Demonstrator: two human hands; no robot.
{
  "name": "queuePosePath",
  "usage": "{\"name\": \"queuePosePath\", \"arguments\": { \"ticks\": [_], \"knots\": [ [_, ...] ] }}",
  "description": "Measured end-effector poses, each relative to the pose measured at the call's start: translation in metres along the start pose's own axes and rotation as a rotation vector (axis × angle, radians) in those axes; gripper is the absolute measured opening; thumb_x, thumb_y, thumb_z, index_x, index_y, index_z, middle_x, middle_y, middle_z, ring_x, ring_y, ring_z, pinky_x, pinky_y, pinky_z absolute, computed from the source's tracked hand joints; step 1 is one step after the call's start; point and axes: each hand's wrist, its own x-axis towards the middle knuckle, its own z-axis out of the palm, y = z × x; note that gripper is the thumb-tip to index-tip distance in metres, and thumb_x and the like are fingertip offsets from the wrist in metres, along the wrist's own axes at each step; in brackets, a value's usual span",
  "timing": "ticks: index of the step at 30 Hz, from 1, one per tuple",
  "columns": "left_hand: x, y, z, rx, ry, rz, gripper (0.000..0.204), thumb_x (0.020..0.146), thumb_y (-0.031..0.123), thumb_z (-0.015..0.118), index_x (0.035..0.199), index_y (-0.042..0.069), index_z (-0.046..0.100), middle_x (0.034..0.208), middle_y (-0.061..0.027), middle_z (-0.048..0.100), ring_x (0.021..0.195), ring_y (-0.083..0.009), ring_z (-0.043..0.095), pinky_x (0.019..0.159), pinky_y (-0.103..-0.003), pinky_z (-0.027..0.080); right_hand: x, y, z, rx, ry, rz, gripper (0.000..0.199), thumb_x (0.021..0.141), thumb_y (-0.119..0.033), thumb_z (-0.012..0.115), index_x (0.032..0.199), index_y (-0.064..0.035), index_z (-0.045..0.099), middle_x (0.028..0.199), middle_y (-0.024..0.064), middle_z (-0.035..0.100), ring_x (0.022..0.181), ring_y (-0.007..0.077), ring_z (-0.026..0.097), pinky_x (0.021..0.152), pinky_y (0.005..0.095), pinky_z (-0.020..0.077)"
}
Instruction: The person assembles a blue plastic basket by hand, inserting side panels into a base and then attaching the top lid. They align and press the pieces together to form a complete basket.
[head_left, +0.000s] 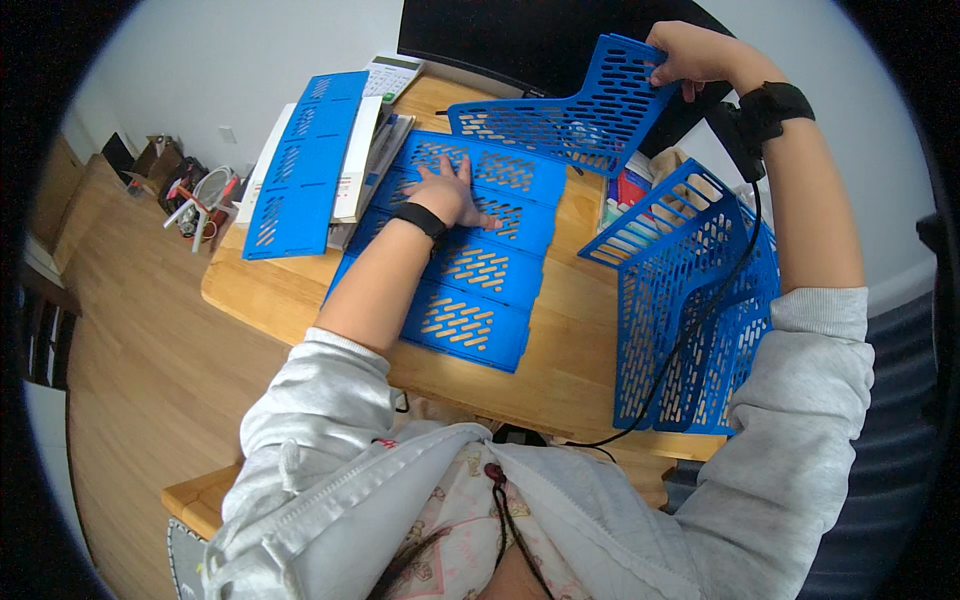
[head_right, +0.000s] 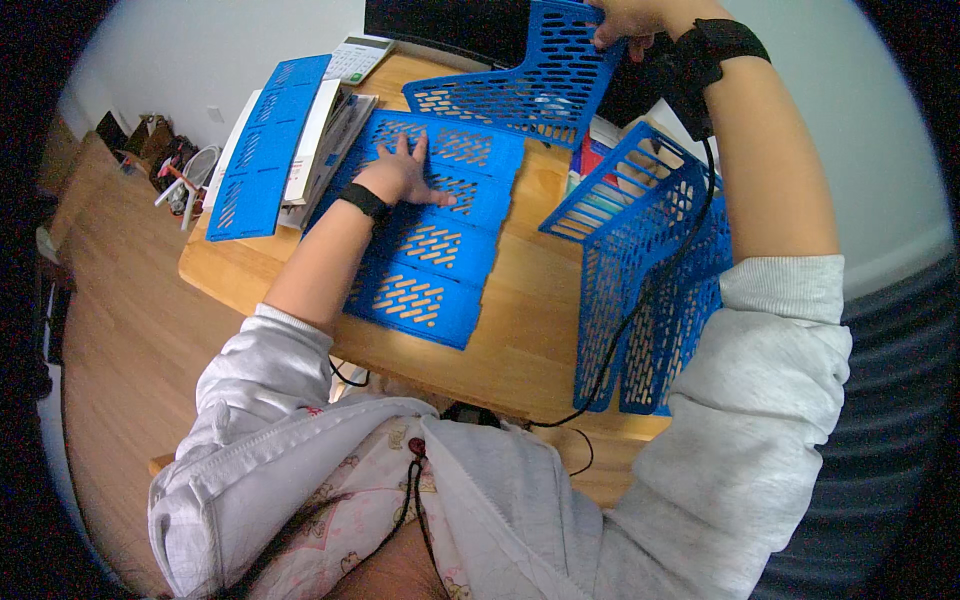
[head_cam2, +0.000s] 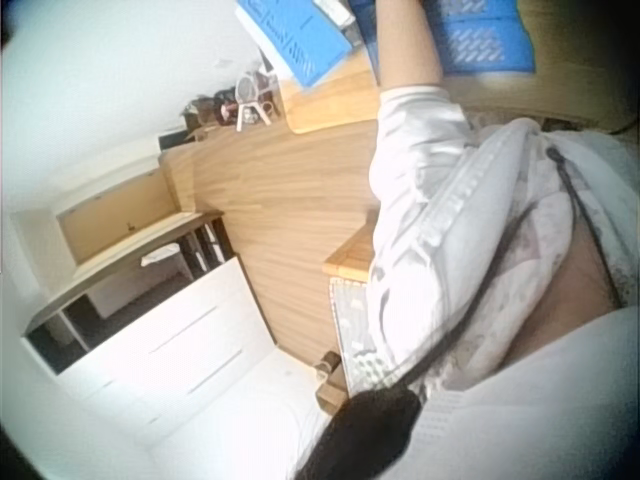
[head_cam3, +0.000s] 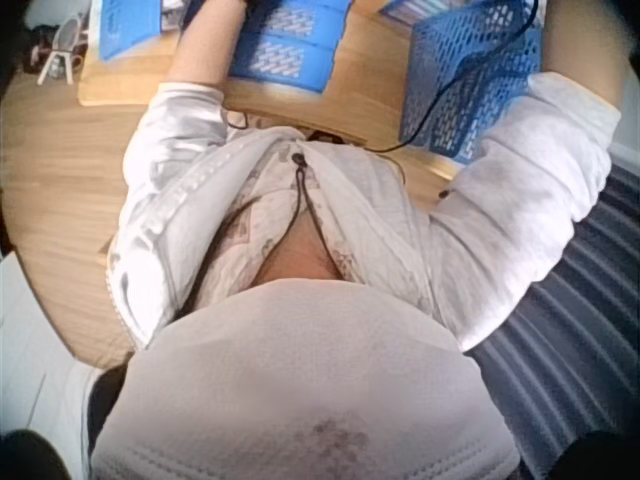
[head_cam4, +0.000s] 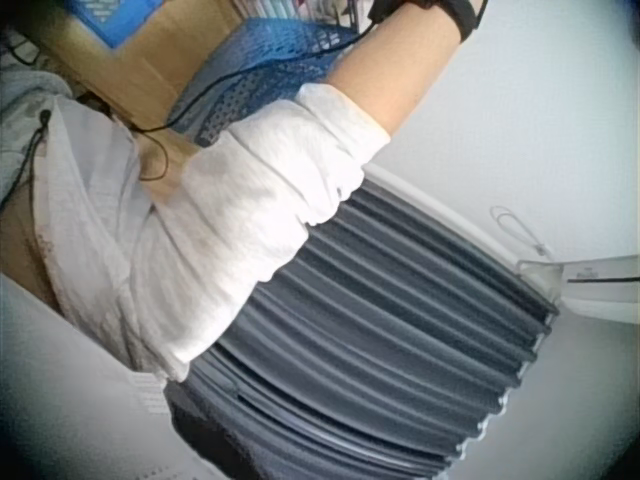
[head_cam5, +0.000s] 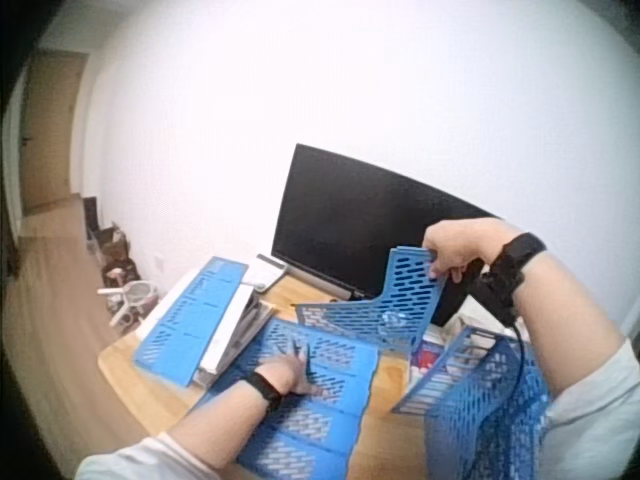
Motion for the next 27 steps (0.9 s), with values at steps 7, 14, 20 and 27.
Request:
{"name": "queuePosePath", "arguments": {
  "ticks": [7,14,20,27],
  "knots": [
    [-0.006,-0.003,0.002,-0.056,0.055,0.017,0.139,0.051,0.083,0.07,0.155,0.019,0.003,0.158,-0.0211,0.006,0.14,-0.0546,0.01,0.104,-0.071,0.025,-0.008,0.003,-0.001,-0.118,-0.059,0.029,0.014,0.091,-0.016,0.066,0.092,-0.0026,0.067,0.082,0.0125,0.068,0.059,0.0205,0.067,0.054,0.0259,0.0517],
    [-0.011,0.001,-0.002,-0.047,0.053,-0.002,0.138,0.051,0.082,0.071,0.155,0.021,0.003,0.159,-0.0192,0.005,0.141,-0.052,0.013,0.102,-0.071,0.028,-0.012,-0.011,0.001,-0.261,0.013,-0.047,0.014,0.09,-0.014,0.067,0.097,-0.0019,0.067,0.083,0.0136,0.067,0.06,0.0207,0.066,0.052,0.0253,0.0522],
    [-0.011,0.001,-0.003,-0.057,0.039,-0.029,0.139,0.051,0.084,0.069,0.155,0.021,0.001,0.159,-0.0185,0.005,0.141,-0.0508,0.012,0.102,-0.07,0.03,-0.014,-0.017,-0.001,-0.243,0.009,-0.077,0.019,0.089,-0.01,0.066,0.106,-0.0017,0.066,0.088,0.0153,0.066,0.065,0.0218,0.066,0.052,0.025,0.0522],
    [-0.008,0.005,0.006,0.003,0.076,-0.052,0.14,0.05,0.086,0.068,0.155,0.021,0.002,0.159,-0.0179,0.005,0.141,-0.0508,0.012,0.099,-0.071,0.032,-0.014,0.002,0.012,-0.211,-0.119,-0.07,0.019,0.09,-0.011,0.066,0.104,0.0017,0.067,0.091,0.016,0.069,0.064,0.0215,0.067,0.053,0.0262,0.0513]
  ]
}}
